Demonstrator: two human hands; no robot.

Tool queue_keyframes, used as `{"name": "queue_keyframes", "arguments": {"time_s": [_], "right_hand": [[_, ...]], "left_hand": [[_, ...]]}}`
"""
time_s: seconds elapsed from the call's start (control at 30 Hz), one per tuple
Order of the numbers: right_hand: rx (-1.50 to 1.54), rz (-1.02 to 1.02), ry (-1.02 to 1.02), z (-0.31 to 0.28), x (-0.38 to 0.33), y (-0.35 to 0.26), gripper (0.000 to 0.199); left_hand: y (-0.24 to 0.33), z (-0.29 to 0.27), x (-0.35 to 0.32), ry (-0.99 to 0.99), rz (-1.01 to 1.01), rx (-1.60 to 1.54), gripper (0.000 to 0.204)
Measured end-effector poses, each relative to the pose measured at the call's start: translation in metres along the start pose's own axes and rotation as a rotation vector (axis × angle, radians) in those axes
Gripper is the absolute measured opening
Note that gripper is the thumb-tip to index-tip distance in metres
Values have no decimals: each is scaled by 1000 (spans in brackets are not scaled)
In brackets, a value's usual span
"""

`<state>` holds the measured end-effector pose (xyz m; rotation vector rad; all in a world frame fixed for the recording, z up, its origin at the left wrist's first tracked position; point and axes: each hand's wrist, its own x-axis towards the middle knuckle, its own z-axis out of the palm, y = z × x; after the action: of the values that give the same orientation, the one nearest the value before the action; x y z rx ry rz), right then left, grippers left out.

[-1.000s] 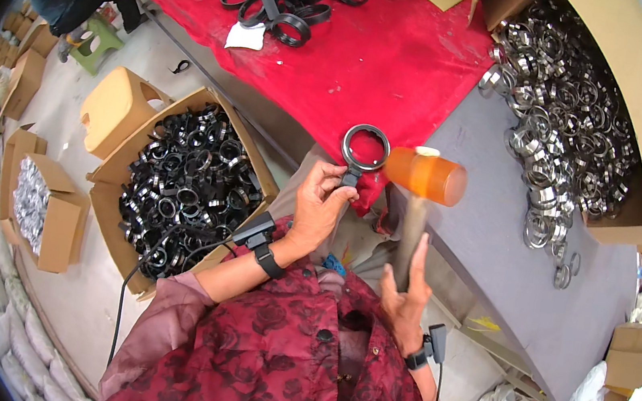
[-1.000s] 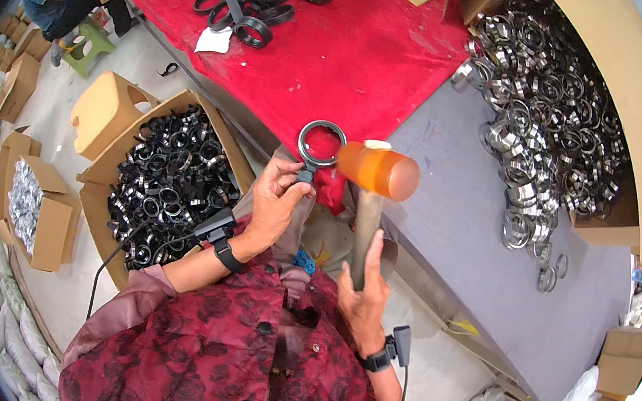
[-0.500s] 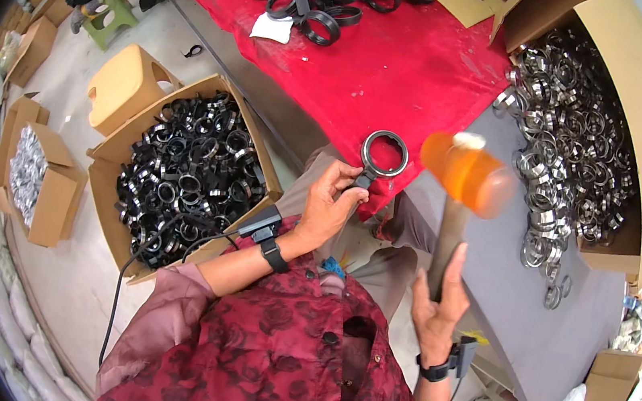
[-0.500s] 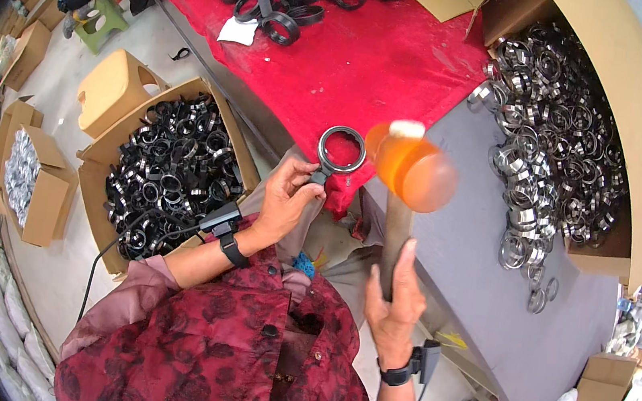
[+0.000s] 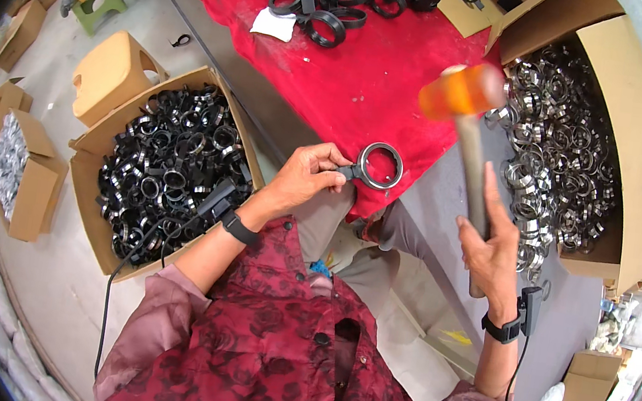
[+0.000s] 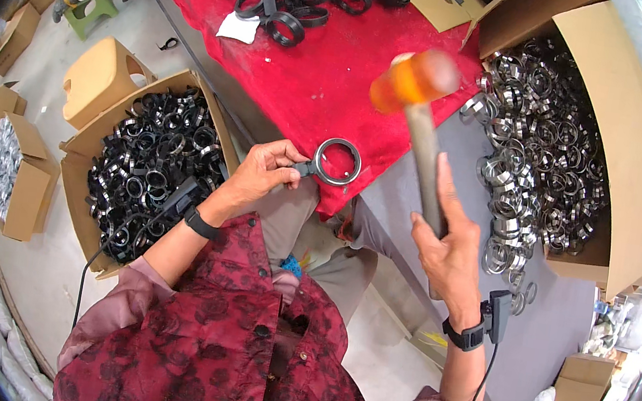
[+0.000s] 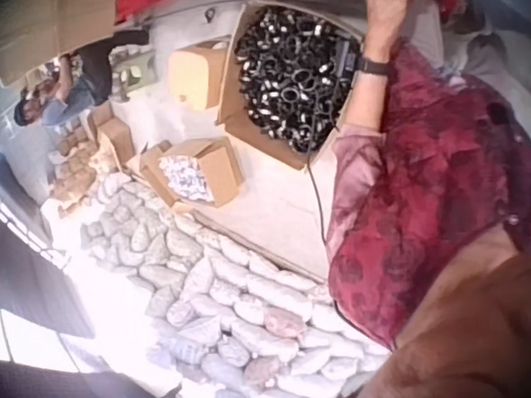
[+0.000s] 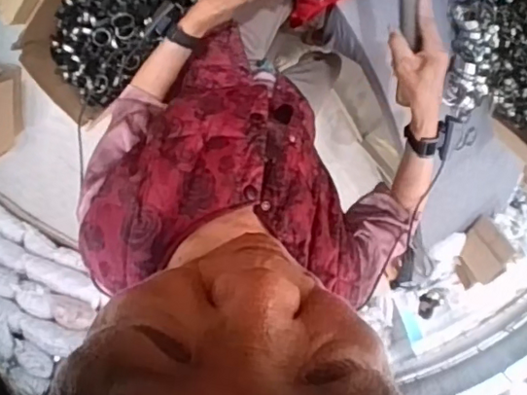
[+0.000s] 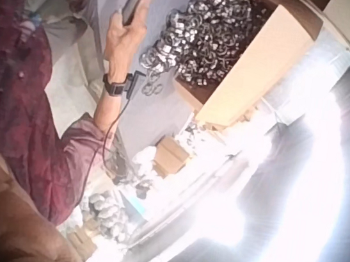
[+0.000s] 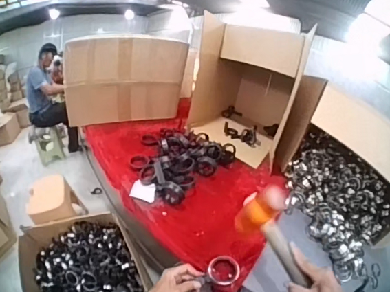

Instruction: Using a mallet to hammer metal rings into place on plastic bases as part of a manufacturing process.

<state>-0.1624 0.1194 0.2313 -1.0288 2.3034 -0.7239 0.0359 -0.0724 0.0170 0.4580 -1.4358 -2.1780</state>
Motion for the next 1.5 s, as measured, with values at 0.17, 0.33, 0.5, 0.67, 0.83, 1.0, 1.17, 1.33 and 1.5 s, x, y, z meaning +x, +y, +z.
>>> {"name": "queue_keyframes", "arguments": {"time_s": [0.17,0.33,0.5,0.67,0.83,1.0,1.17,1.33,1.5], "right_hand": [[-236,-551,125,12,3,25,80],[-318,-171,-192,-13,8,-31,79],[-231,-517,24,-9,-1,-32,77],[-360,-393,-210,3,12,-18,79],[-157,-545,64,10,-3,-22,85],[-278,-529,-217,27,-6,15,89],[-182,-411,-66,27,-15,24,83],[58,-225,135,16,-21,88,81],[257,195,82,4,-28,132,80]], "left_hand": [[4,-5,9,-41,-116,25,12],[0,-10,12,-59,-111,-53,14],[-2,-14,7,-48,-112,-85,15],[-6,-13,16,-76,-109,-102,15],[-2,-13,10,-60,-108,-89,16],[-8,-12,12,-73,-105,-72,16],[-5,-2,8,-25,-35,-57,13],[-12,3,4,-19,-7,104,12],[-13,0,-7,-24,24,204,20]]}}
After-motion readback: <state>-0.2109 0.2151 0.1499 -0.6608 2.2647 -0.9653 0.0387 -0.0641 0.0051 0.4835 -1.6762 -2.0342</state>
